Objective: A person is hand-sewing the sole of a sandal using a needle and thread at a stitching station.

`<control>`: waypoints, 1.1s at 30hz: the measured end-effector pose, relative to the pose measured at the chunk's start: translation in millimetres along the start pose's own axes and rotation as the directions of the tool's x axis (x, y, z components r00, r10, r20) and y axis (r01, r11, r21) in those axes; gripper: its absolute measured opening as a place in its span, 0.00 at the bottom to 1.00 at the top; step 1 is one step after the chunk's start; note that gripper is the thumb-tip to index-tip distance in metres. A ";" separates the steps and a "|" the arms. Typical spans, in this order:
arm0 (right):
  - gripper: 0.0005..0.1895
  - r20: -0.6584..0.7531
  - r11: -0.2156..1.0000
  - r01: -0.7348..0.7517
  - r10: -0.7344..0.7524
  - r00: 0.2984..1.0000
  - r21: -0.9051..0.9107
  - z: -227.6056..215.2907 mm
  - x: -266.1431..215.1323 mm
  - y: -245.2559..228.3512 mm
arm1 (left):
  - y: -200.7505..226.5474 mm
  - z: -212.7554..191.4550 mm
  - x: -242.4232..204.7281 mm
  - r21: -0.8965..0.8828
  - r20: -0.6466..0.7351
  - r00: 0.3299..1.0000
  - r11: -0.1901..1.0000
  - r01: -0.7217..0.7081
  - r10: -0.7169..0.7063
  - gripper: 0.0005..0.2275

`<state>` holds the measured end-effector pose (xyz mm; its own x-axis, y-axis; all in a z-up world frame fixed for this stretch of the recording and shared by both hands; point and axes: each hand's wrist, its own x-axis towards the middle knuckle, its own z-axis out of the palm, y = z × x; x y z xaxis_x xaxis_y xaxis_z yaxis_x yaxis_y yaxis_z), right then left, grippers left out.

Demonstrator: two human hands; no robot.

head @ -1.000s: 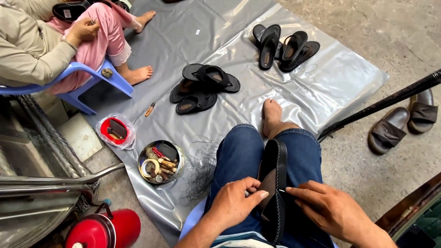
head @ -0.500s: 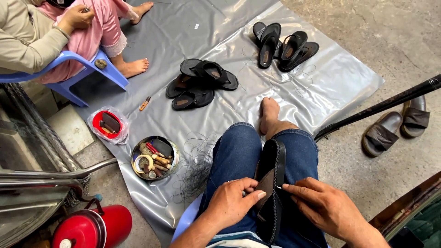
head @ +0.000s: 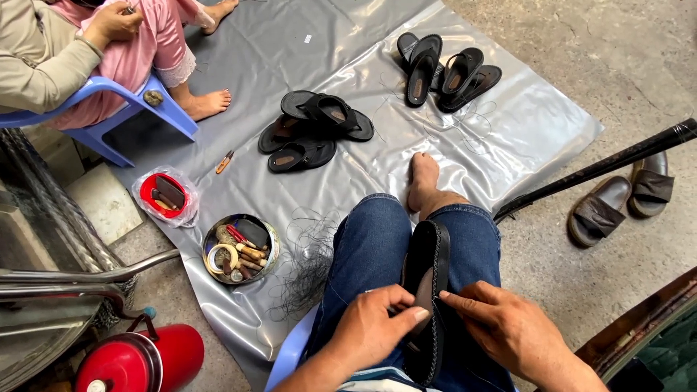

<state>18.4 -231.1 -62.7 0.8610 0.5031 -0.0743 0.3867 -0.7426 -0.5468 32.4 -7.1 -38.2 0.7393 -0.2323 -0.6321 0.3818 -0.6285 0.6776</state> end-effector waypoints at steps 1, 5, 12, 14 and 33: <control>0.22 0.010 0.999 -0.026 0.026 1.000 -0.042 1.6 -2.2 0.8 | -5.4 12.1 1.4 -0.016 -0.122 0.974 0.981 -0.192 0.188 0.06; 0.22 0.090 0.977 -0.083 0.102 0.991 -0.196 1.6 -5.9 1.6 | -7.5 36.3 -7.7 0.213 -0.251 0.745 0.786 -0.580 0.618 0.03; 0.23 0.212 0.910 -0.288 0.357 0.910 -0.298 4.7 -12.9 10.1 | -9.7 52.9 -7.2 0.298 -0.189 0.765 0.779 -0.552 0.615 0.14; 0.23 0.155 0.923 -0.249 0.303 0.940 -0.293 7.2 -14.8 17.0 | -8.4 50.1 -6.6 0.266 -0.156 0.781 0.787 -0.557 0.605 0.16; 0.22 0.231 0.951 -0.208 0.261 0.937 -0.231 -7.2 -0.7 1.9 | -17.8 29.3 4.3 -0.021 -0.266 0.838 0.866 -0.500 0.477 0.08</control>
<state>20.9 -236.0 -57.7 0.8314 0.3799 -0.4054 0.2650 -0.9125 -0.3116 12.5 -18.7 -64.0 0.9489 -0.2973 -0.1062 -0.0272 -0.4121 0.9107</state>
